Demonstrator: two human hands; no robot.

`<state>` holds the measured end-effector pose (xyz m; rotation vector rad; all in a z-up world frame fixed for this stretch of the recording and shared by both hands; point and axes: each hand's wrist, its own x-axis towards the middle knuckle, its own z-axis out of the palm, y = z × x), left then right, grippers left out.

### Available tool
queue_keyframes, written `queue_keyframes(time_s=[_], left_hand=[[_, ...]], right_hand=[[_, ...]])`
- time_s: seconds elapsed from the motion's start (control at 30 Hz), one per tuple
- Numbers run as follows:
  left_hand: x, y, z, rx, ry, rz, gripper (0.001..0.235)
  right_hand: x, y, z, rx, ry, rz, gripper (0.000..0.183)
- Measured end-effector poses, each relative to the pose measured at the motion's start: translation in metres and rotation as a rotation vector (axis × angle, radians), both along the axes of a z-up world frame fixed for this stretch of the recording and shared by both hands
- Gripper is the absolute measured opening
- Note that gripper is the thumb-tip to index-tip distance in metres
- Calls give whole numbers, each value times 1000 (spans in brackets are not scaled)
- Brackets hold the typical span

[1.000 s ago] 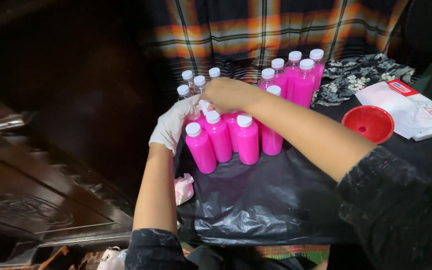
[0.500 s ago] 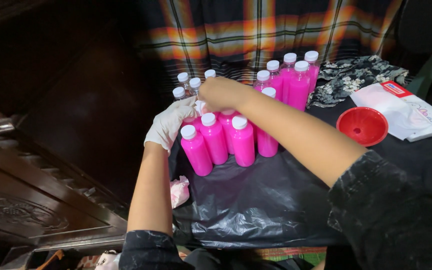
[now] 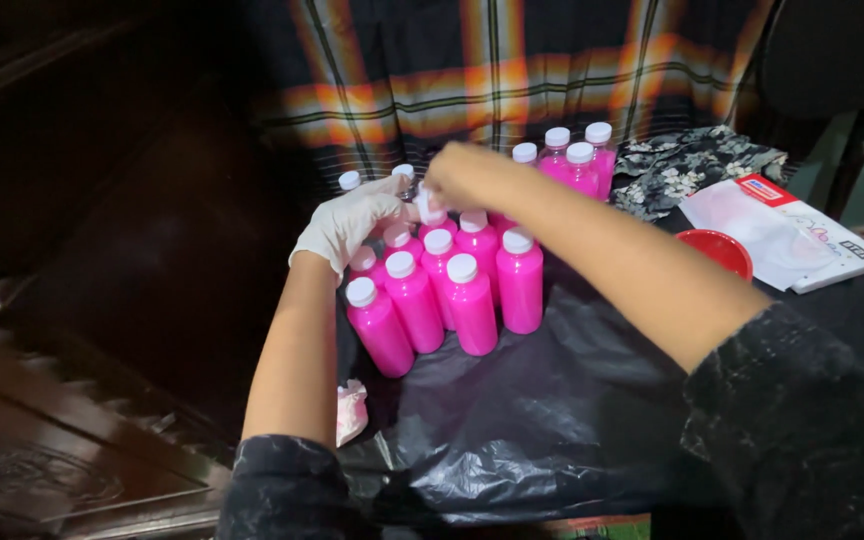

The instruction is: The person pours pink liquid from a measuring cup into small plastic bottles using a red funnel. They then screw white caps onto the filled bottles and wipe the funnel and bottle necks with a tissue.

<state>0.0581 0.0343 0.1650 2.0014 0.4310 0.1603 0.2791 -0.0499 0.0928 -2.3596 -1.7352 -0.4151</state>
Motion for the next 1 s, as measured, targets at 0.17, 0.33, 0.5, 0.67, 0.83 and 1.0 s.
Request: queue_keyframes(time_s=[0.17,0.33,0.5,0.67,0.83,1.0], left_hand=[[84,80,-57,157,92,-148,62],[88,72,-52,170,115,-252,79],[96,74,-57,237,127,-238,75],[108,68,-56,432,201,-176,76],[126,64,-69,736,321,-69,74],[112,68,-64,602,217,-87,68]], right_hand=[[-3,0,-4,1,194,100,23],[-11,2,5,-139,229,22,25],[-1,8,-6,-124,135,90,25],[-8,12,-5,-128,88,109,30],[-20,12,-2,-117,-22,75,31],[-16,17,-8,-77,-3,53,27]])
